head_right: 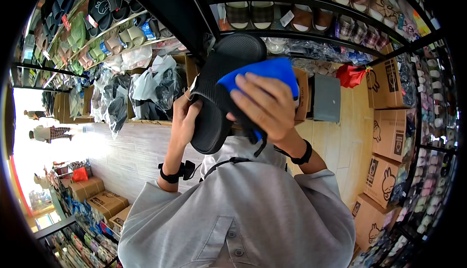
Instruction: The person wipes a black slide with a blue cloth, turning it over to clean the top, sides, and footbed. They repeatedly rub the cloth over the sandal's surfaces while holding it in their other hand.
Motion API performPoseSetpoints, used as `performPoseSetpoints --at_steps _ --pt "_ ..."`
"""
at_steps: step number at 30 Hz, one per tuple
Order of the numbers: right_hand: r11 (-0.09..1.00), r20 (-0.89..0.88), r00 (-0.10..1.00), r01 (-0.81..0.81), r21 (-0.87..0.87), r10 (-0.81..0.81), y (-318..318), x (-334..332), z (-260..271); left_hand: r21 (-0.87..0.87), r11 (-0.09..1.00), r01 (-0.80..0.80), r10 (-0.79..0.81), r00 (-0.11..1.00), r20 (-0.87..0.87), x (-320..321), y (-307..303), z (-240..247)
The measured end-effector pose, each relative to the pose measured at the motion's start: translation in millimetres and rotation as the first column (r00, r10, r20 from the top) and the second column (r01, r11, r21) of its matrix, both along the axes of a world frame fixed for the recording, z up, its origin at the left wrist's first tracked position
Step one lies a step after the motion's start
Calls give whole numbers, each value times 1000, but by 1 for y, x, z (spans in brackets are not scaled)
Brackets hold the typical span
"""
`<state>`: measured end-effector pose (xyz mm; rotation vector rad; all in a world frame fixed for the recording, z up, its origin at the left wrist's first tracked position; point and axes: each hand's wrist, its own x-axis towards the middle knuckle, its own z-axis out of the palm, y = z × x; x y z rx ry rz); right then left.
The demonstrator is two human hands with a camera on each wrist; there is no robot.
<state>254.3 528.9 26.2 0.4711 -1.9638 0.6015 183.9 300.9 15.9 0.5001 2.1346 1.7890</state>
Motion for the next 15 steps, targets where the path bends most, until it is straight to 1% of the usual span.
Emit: performPoseSetpoints --at_steps 1,2,3,4,5,6,7,8,9,11,13,15 --pt "998 -1 999 -52 42 52 -3 3 -2 -1 1000 -3 3 1000 18 0 2 2" --pt "989 18 995 -97 113 96 -4 5 -2 9 1000 -12 11 997 82 -2 -5 -14" --pt "973 40 990 -142 181 137 -5 7 -2 8 1000 -11 11 996 86 1 -3 -17" --pt "959 51 991 -132 252 123 -7 9 -2 16 992 -122 120 989 89 7 1 -18" --pt "959 54 991 -132 251 123 -4 8 -1 22 973 -231 228 969 93 10 3 -19" --pt "967 48 994 -103 234 95 1 5 1 -7 994 -110 110 983 149 3 -2 -11" --pt "973 40 997 -75 218 67 5 0 2 -6 994 -111 111 983 147 1 -3 -12" --pt "997 38 998 -59 58 57 2 -5 3 -48 993 -109 114 986 121 0 -5 -14" --pt "1000 34 999 -23 -16 24 7 -11 1 -91 990 -108 117 988 97 1 -6 -15" --pt "996 52 997 56 -75 -52 10 -18 -3 -78 990 -117 124 987 103 3 -3 -13" --pt "998 14 1000 25 -61 -25 2 -14 -4 -66 990 -124 130 986 106 4 -1 -8" --pt "999 18 999 -34 3 34 -8 -3 -6 -38 992 -123 126 987 102 4 0 -4"
